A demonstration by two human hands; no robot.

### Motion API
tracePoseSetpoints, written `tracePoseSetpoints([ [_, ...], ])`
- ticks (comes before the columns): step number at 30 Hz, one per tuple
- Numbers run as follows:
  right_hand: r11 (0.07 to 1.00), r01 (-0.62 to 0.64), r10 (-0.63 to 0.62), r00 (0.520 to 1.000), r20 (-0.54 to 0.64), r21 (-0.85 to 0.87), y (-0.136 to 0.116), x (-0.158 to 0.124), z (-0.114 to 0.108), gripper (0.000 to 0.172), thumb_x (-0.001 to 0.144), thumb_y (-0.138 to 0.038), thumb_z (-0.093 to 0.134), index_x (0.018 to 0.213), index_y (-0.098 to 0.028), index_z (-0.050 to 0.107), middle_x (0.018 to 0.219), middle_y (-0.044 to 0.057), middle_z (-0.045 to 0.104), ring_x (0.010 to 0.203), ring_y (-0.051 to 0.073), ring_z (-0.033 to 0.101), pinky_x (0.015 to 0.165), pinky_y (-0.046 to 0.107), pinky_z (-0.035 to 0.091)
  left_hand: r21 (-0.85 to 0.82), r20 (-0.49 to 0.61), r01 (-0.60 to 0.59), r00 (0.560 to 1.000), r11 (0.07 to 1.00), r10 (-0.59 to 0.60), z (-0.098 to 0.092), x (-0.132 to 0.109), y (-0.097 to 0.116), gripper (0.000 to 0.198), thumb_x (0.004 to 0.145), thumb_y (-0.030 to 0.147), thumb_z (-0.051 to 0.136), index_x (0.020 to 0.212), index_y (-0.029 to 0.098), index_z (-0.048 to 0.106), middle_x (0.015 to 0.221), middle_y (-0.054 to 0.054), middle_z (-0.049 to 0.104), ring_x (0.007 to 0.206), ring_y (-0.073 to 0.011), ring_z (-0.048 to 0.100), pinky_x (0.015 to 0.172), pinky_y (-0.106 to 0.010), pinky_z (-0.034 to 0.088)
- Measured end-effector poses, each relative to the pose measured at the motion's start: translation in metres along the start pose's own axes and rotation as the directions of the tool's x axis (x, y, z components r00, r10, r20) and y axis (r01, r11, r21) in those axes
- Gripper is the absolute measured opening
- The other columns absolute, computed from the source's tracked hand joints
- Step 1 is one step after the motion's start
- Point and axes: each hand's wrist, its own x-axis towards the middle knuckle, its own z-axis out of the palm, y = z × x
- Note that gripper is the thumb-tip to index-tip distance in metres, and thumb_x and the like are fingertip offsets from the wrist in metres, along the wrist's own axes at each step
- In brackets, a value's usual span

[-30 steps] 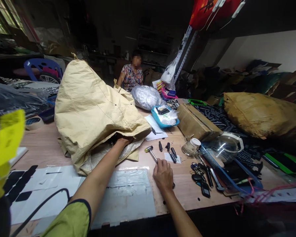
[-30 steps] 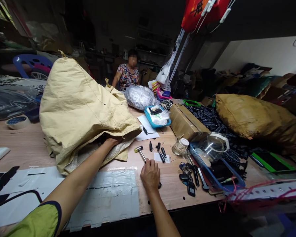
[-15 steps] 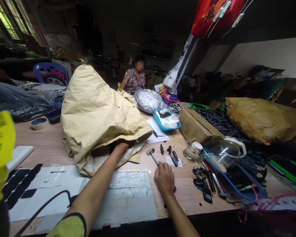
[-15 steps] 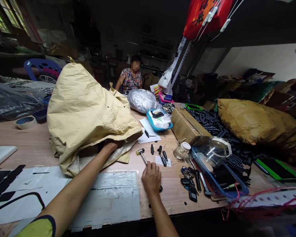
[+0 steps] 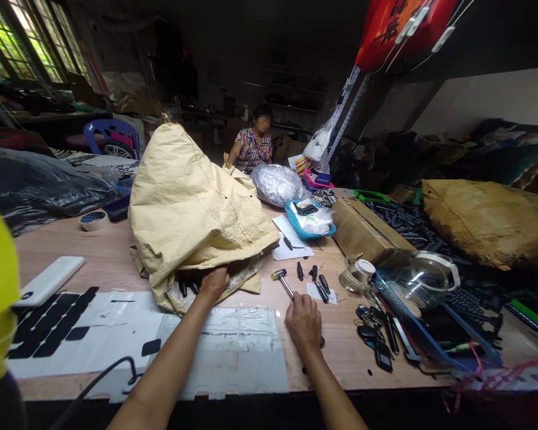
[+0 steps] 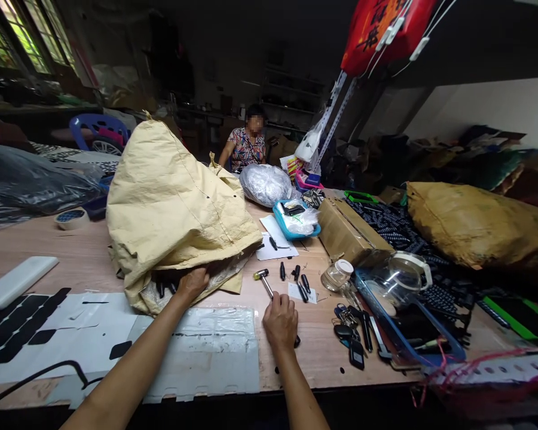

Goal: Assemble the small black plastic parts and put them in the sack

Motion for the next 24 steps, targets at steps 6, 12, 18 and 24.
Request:
tracePoseSetpoints([
  [6, 1.000, 0.004, -0.004, 1.000, -0.008, -0.009, 0.001, 0.001, 0.001, 0.022, 0.089, -0.016, 0.050, 0.105, -0.020, 0.064, 0.090, 0.007, 0.059, 0.084, 0.020, 0.051, 0.067, 0.030, 0.034, -0.004, -0.255, -0.096, 0.963, 0.995, 0.092, 0.004, -0.030, -0.004, 0.042, 0.089, 0.011, 0.039, 0.118, 0.023, 0.066, 0.114, -0.011, 0.070, 0.102, -0.0278, 0.063, 0.086, -0.039, 0.045],
  [12, 1.000, 0.007, -0.007, 1.000, -0.001, -0.023, 0.002, 0.003, -0.004, 0.023, 0.088, -0.017, 0.050, 0.105, -0.020, 0.065, 0.089, 0.007, 0.059, 0.084, 0.020, 0.052, 0.065, 0.030, 0.034, -0.111, -0.470, -0.156, 0.879, 0.981, 0.087, 0.021, -0.038, -0.010, 0.032, 0.085, 0.008, 0.045, 0.101, 0.022, 0.069, 0.102, -0.009, 0.073, 0.101, -0.0296, 0.057, 0.099, -0.048, 0.036],
  [18, 1.000, -0.002, 0.003, 1.000, 0.012, -0.020, 0.002, 0.004, -0.006, 0.022, 0.087, -0.017, 0.050, 0.104, -0.020, 0.065, 0.090, 0.007, 0.059, 0.085, 0.021, 0.051, 0.065, 0.031, 0.033, -0.188, -0.655, -0.260, 0.752, 0.947, 0.076, 0.029, -0.037, -0.012, 0.031, 0.081, 0.005, 0.051, 0.099, 0.022, 0.070, 0.098, -0.009, 0.074, 0.094, -0.0267, 0.060, 0.091, -0.042, 0.040],
  [24, 1.000, -0.011, 0.011, 1.000, 0.019, -0.015, 0.001, 0.004, -0.005, 0.023, 0.087, -0.017, 0.050, 0.104, -0.020, 0.065, 0.090, 0.007, 0.057, 0.086, 0.021, 0.049, 0.066, 0.030, 0.032, -0.226, -0.762, -0.532, 0.619, 0.816, 0.193, 0.033, -0.071, 0.006, 0.026, 0.088, 0.013, 0.053, 0.107, 0.023, 0.068, 0.097, -0.005, 0.074, 0.088, -0.0215, 0.062, 0.083, -0.035, 0.046],
])
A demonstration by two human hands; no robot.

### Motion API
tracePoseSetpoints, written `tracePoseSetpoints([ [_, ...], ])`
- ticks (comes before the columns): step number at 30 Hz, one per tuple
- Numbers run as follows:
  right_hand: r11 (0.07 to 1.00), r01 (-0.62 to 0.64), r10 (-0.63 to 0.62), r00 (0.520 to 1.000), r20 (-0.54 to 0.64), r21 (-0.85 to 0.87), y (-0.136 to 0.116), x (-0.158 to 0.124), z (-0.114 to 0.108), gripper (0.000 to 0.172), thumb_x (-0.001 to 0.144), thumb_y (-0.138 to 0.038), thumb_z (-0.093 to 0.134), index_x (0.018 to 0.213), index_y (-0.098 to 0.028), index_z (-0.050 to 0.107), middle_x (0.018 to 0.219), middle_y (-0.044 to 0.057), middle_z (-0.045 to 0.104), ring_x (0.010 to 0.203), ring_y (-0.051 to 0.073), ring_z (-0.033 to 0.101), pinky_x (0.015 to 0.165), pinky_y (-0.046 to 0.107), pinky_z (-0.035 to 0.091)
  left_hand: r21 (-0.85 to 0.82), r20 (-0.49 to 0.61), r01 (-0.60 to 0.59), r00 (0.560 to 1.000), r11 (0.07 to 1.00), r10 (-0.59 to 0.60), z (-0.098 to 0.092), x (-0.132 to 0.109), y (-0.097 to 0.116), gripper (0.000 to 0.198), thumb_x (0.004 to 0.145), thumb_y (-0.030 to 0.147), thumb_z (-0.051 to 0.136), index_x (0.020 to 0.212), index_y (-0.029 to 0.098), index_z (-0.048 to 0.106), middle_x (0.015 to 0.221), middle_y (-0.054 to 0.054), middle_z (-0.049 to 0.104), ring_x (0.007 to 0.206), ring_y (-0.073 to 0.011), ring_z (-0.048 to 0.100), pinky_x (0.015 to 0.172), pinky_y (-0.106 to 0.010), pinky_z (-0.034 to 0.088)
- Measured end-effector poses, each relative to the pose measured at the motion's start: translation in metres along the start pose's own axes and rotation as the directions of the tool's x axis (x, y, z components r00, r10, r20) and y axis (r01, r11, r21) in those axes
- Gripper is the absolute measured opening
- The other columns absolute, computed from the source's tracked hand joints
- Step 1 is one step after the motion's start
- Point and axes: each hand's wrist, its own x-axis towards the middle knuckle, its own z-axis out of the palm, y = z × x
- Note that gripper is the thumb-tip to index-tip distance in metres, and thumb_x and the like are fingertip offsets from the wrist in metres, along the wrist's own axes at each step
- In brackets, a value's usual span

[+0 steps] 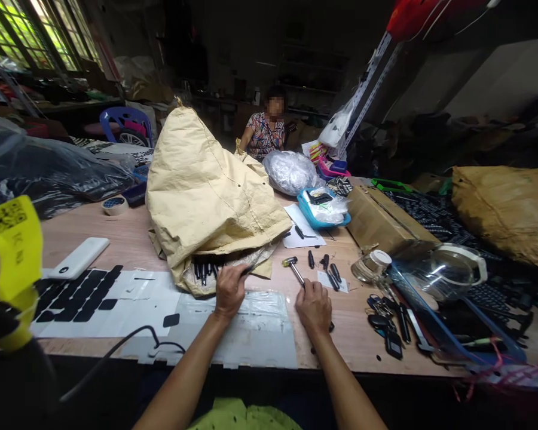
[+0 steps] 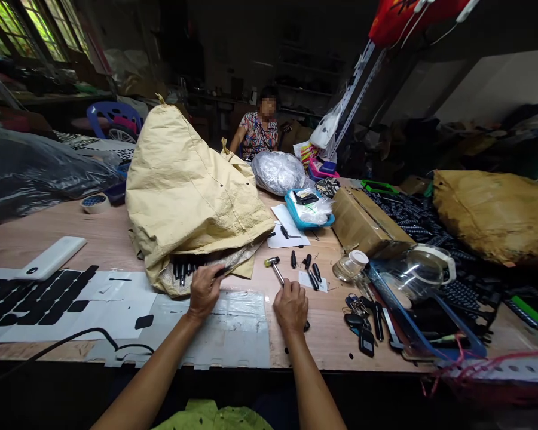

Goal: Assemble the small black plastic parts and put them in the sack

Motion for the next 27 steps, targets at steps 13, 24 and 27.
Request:
tracePoseSetpoints([
  [13, 0.998, -0.031, 0.029, 0.999, 0.022, 0.063, 0.001, 0.001, -0.003, 0.029, 0.089, -0.019, 0.049, 0.114, -0.019, 0.063, 0.091, 0.007, 0.056, 0.085, 0.021, 0.048, 0.068, 0.030, 0.032, -0.167, 0.498, 0.121, 0.867, 0.979, -0.023, -0.007, -0.034, -0.003, 0.039, 0.075, 0.006, 0.066, 0.110, 0.024, 0.067, 0.106, -0.005, 0.070, 0.098, -0.0225, 0.061, 0.089, -0.038, 0.050],
  [24, 0.867, -0.320, 0.231, 0.937, 0.261, 0.383, 0.017, -0.008, -0.024, 0.034, 0.091, -0.029, 0.039, 0.106, -0.017, 0.067, 0.096, 0.010, 0.060, 0.090, 0.022, 0.054, 0.077, 0.032, 0.042, 0.103, 0.456, 0.220, 0.856, 0.970, -0.243, -0.019, -0.029, 0.012, 0.014, 0.077, 0.024, 0.075, 0.091, 0.024, 0.071, 0.087, -0.004, 0.062, 0.092, -0.0249, 0.054, 0.087, -0.040, 0.044],
  [27, 0.779, -0.284, 0.163, 0.953, 0.257, 0.560, 0.016, -0.040, -0.032, 0.039, 0.092, -0.035, 0.037, 0.110, -0.016, 0.066, 0.095, 0.009, 0.064, 0.087, 0.021, 0.056, 0.078, 0.033, 0.046, 0.110, 0.471, 0.224, 0.846, 0.968, -0.250, -0.019, -0.026, 0.016, 0.018, 0.075, 0.027, 0.078, 0.092, 0.025, 0.072, 0.087, -0.003, 0.062, 0.094, -0.0250, 0.053, 0.088, -0.040, 0.042],
])
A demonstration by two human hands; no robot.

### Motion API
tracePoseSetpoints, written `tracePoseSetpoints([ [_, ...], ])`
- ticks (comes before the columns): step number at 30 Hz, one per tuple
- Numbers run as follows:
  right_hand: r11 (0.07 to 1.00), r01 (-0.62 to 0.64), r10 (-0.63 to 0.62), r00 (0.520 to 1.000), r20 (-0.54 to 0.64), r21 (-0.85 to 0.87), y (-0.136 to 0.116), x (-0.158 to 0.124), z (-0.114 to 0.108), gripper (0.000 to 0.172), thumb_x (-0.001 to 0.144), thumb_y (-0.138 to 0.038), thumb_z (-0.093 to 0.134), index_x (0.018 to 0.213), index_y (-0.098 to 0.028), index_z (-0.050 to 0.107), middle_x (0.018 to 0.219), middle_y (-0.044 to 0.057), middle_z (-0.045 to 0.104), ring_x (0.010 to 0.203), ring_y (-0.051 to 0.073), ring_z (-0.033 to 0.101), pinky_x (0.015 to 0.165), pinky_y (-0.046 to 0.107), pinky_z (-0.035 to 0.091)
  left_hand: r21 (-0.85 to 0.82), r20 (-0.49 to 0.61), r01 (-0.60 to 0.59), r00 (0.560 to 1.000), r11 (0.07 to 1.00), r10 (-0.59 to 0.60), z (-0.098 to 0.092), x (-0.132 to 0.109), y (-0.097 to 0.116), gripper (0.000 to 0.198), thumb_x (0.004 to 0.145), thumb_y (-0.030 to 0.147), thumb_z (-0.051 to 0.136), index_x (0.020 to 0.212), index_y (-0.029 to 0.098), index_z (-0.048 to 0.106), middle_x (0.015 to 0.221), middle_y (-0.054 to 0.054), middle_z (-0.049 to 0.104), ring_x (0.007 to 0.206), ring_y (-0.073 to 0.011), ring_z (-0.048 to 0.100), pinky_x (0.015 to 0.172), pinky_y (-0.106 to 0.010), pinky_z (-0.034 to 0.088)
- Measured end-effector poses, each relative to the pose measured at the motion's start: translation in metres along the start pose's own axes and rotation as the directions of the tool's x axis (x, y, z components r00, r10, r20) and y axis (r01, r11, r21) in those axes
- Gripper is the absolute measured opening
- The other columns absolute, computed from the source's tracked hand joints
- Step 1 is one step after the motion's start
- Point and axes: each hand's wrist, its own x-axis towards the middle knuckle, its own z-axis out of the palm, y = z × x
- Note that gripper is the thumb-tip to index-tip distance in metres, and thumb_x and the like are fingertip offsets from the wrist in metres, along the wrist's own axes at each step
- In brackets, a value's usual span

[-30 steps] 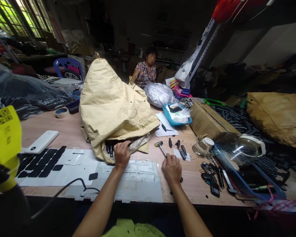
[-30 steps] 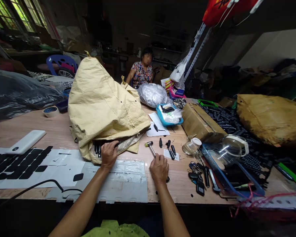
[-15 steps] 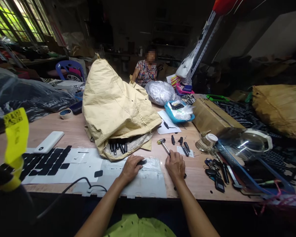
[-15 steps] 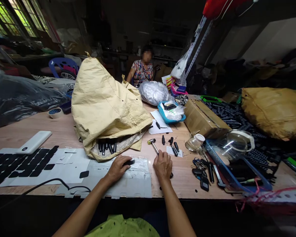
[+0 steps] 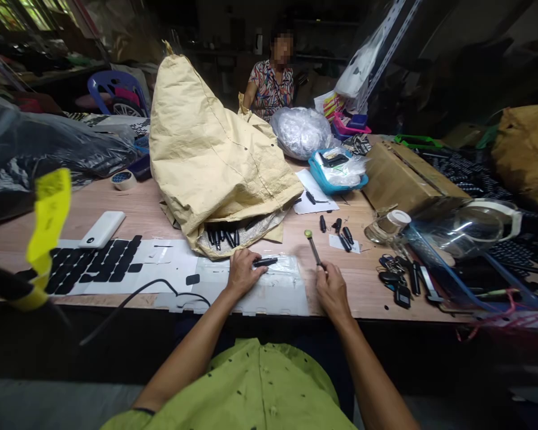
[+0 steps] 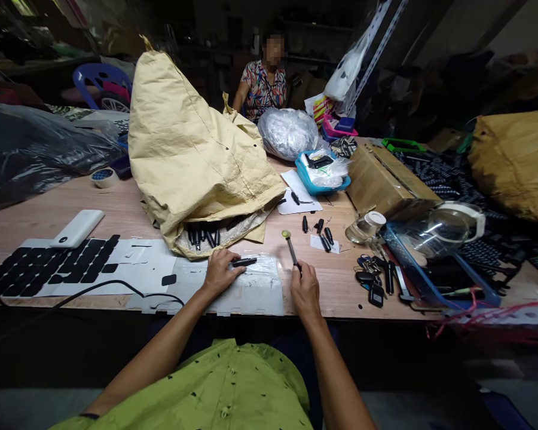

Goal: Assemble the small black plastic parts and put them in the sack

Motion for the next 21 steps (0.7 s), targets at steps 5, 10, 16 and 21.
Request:
tracePoseSetpoints([
  [5, 0.979, 0.006, -0.041, 0.986, 0.165, 0.206, -0.014, -0.056, 0.005, 0.047, 0.094, -0.040, 0.039, 0.129, -0.018, 0.060, 0.097, 0.007, 0.068, 0.086, 0.019, 0.060, 0.077, 0.032, 0.050, -0.008, 0.089, 0.038, 0.995, 0.999, -0.037, -0.004, 0.004, 0.005, 0.015, 0.076, 0.026, 0.077, 0.091, 0.025, 0.073, 0.089, -0.003, 0.065, 0.095, -0.0244, 0.052, 0.089, -0.039, 0.040],
  [10, 0.942, 0.116, -0.178, 0.968, 0.177, 0.314, -0.040, -0.073, 0.007, 0.043, 0.094, -0.036, 0.041, 0.130, -0.022, 0.061, 0.116, 0.010, 0.068, 0.104, 0.019, 0.062, 0.090, 0.033, 0.051, -0.022, 0.123, 0.078, 0.990, 0.997, -0.075, -0.006, 0.007, 0.007, 0.015, 0.075, 0.025, 0.078, 0.090, 0.025, 0.074, 0.090, -0.003, 0.067, 0.095, -0.0236, 0.052, 0.089, -0.039, 0.038],
  [16, 0.927, 0.198, -0.273, 0.938, 0.214, 0.318, -0.059, -0.068, 0.002, 0.043, 0.097, -0.030, 0.038, 0.133, -0.023, 0.060, 0.107, 0.009, 0.068, 0.099, 0.018, 0.064, 0.089, 0.031, 0.051, -0.045, 0.132, 0.110, 0.986, 0.993, -0.104, -0.004, 0.009, 0.009, 0.014, 0.073, 0.025, 0.079, 0.086, 0.025, 0.074, 0.088, -0.002, 0.067, 0.094, -0.0234, 0.053, 0.088, -0.039, 0.038],
  [21, 0.934, 0.226, -0.295, 0.925, 0.241, 0.277, -0.060, -0.070, 0.006, 0.045, 0.096, -0.025, 0.035, 0.135, -0.023, 0.059, 0.097, 0.008, 0.067, 0.090, 0.017, 0.063, 0.085, 0.030, 0.052, -0.041, 0.122, 0.125, 0.985, 0.991, -0.119, -0.002, 0.009, 0.010, 0.011, 0.073, 0.023, 0.078, 0.083, 0.025, 0.074, 0.087, -0.003, 0.067, 0.094, -0.0239, 0.053, 0.088, -0.039, 0.038],
])
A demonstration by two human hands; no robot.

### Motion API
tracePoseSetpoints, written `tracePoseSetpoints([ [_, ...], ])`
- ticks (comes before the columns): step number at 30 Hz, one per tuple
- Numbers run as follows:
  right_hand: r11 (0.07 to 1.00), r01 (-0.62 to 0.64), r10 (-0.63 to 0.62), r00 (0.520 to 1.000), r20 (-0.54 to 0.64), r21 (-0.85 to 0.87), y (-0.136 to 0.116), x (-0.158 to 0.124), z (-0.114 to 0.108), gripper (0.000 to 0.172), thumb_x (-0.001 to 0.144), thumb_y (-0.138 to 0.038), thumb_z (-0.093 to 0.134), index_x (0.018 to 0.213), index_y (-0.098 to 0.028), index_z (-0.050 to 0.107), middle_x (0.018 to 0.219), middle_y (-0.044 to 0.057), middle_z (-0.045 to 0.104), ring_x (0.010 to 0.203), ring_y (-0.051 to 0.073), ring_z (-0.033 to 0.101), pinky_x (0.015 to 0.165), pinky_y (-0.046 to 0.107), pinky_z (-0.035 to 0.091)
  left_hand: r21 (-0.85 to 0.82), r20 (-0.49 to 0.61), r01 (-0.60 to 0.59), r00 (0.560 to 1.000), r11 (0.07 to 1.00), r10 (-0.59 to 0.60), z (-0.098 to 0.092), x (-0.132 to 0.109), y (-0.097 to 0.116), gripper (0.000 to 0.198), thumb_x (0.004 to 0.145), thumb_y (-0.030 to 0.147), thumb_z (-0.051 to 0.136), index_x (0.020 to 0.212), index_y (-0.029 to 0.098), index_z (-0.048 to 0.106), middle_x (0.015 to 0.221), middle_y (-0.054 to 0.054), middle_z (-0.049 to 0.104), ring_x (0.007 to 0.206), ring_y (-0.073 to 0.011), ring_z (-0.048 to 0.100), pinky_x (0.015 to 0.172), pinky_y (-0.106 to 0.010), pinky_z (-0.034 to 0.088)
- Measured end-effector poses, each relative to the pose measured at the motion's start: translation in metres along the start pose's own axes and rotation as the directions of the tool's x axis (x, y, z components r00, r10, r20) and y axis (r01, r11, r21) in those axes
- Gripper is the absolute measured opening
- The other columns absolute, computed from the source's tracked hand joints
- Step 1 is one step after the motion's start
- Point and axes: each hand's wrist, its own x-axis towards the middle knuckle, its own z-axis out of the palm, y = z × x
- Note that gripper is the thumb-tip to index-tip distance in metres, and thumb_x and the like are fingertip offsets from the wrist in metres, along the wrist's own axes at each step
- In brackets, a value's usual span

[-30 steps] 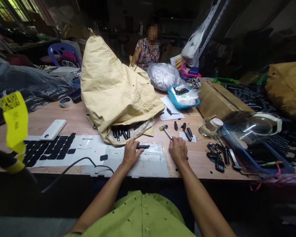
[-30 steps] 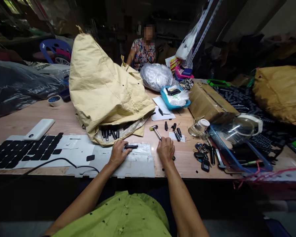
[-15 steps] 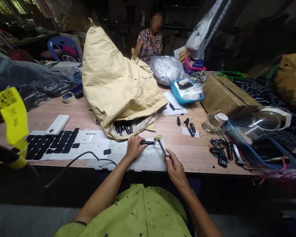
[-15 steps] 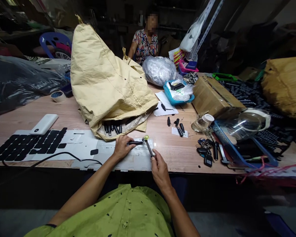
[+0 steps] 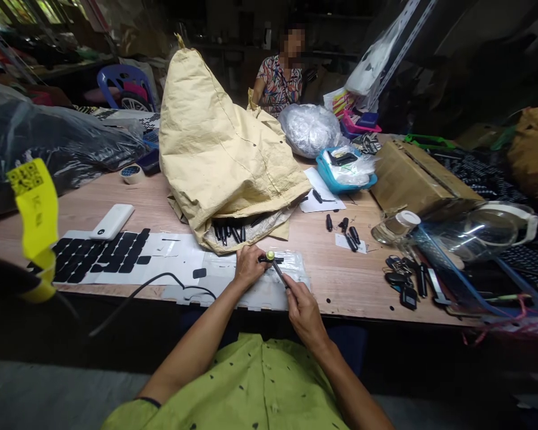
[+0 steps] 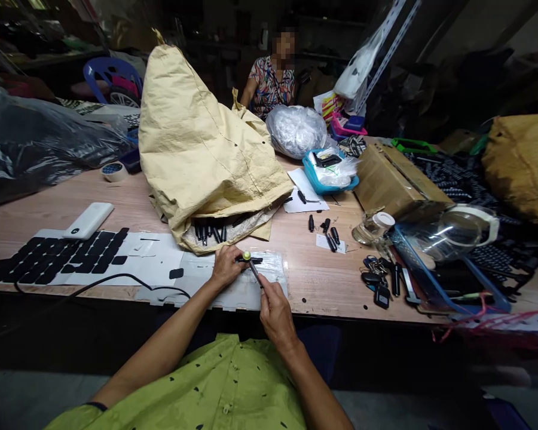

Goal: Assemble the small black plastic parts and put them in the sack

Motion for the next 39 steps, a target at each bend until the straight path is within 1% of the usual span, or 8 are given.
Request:
tracePoseSetpoints([
  [11, 1.000, -0.015, 0.014, 0.998, -0.064, -0.009, 0.009, -0.002, -0.001, 0.042, 0.096, -0.027, 0.037, 0.130, -0.024, 0.062, 0.101, 0.008, 0.068, 0.095, 0.018, 0.064, 0.085, 0.029, 0.052, 0.010, -0.023, 0.002, 1.000, 1.000, -0.002, -0.002, -0.002, 0.002, 0.009, 0.073, 0.020, 0.077, 0.079, 0.024, 0.073, 0.089, -0.003, 0.068, 0.094, -0.0240, 0.053, 0.087, -0.039, 0.039],
  [16, 0.988, -0.061, 0.036, 0.984, -0.174, -0.142, 0.029, 0.018, -0.011, 0.043, 0.096, -0.028, 0.036, 0.130, -0.025, 0.062, 0.108, 0.008, 0.065, 0.100, 0.019, 0.060, 0.086, 0.032, 0.050, -0.008, -0.024, -0.023, 0.999, 1.000, 0.023, 0.000, -0.002, -0.003, 0.011, 0.072, 0.020, 0.077, 0.081, 0.024, 0.072, 0.086, -0.002, 0.066, 0.094, -0.0242, 0.053, 0.087, -0.040, 0.039],
  [23, 0.763, -0.200, 0.025, 0.959, -0.281, -0.614, 0.071, 0.072, -0.031, 0.039, 0.093, -0.017, 0.041, 0.122, -0.023, 0.066, 0.085, 0.007, 0.056, 0.076, 0.018, 0.048, 0.065, 0.029, 0.035, 0.002, -0.062, -0.075, 0.995, 0.997, 0.075, 0.002, -0.003, -0.011, 0.008, 0.076, 0.020, 0.071, 0.082, 0.023, 0.068, 0.088, -0.002, 0.065, 0.093, -0.0237, 0.053, 0.087, -0.039, 0.040],
  [30, 0.674, -0.209, -0.027, 0.952, -0.306, -0.709, 0.077, 0.083, -0.023, 0.034, 0.093, -0.016, 0.046, 0.119, -0.023, 0.066, 0.089, 0.008, 0.055, 0.082, 0.020, 0.045, 0.066, 0.030, 0.029, -0.260, -0.170, -0.151, 0.980, 0.954, 0.108, -0.008, -0.015, -0.014, 0.006, 0.079, 0.022, 0.062, 0.077, 0.021, 0.057, 0.081, -0.001, 0.058, 0.080, -0.0192, 0.054, 0.076, -0.032, 0.046],
  [32, 0.671, -0.206, -0.032, 0.952, -0.305, -0.713, 0.076, 0.082, -0.021, 0.034, 0.093, -0.016, 0.045, 0.119, -0.024, 0.066, 0.089, 0.008, 0.055, 0.083, 0.021, 0.045, 0.067, 0.031, 0.029, -0.347, -0.101, -0.199, 0.980, 0.916, 0.174, -0.009, -0.037, -0.010, 0.005, 0.082, 0.024, 0.060, 0.085, 0.021, 0.061, 0.082, -0.003, 0.059, 0.079, -0.0193, 0.056, 0.074, -0.032, 0.047],
  [34, 0.670, -0.205, -0.028, 0.953, -0.301, -0.713, 0.075, 0.083, -0.021, 0.034, 0.092, -0.017, 0.046, 0.120, -0.024, 0.065, 0.089, 0.008, 0.055, 0.083, 0.021, 0.045, 0.067, 0.031, 0.029, -0.420, 0.069, -0.277, 0.940, 0.864, 0.334, -0.004, -0.066, -0.005, 0.016, 0.086, 0.028, 0.057, 0.097, 0.022, 0.067, 0.086, -0.005, 0.062, 0.082, -0.0206, 0.058, 0.076, -0.033, 0.048],
  [37, 0.661, -0.214, -0.013, 0.955, -0.296, -0.719, 0.072, 0.084, -0.022, 0.035, 0.092, -0.018, 0.046, 0.121, -0.023, 0.064, 0.090, 0.008, 0.054, 0.084, 0.021, 0.044, 0.068, 0.031, 0.029, -0.495, 0.402, -0.272, 0.770, 0.825, 0.495, 0.013, -0.105, -0.006, 0.024, 0.087, 0.031, 0.059, 0.104, 0.023, 0.072, 0.092, -0.008, 0.066, 0.084, -0.0207, 0.062, 0.078, -0.032, 0.050],
  [39, 0.650, -0.220, -0.005, 0.956, -0.294, -0.727, 0.070, 0.084, -0.023, 0.036, 0.091, -0.018, 0.045, 0.122, -0.022, 0.063, 0.091, 0.009, 0.054, 0.086, 0.022, 0.044, 0.069, 0.032, 0.029, -0.419, 0.614, -0.146, 0.681, 0.896, 0.398, 0.027, -0.120, -0.013, 0.023, 0.084, 0.028, 0.061, 0.102, 0.023, 0.073, 0.097, -0.007, 0.068, 0.089, -0.0210, 0.064, 0.081, -0.031, 0.051],
])
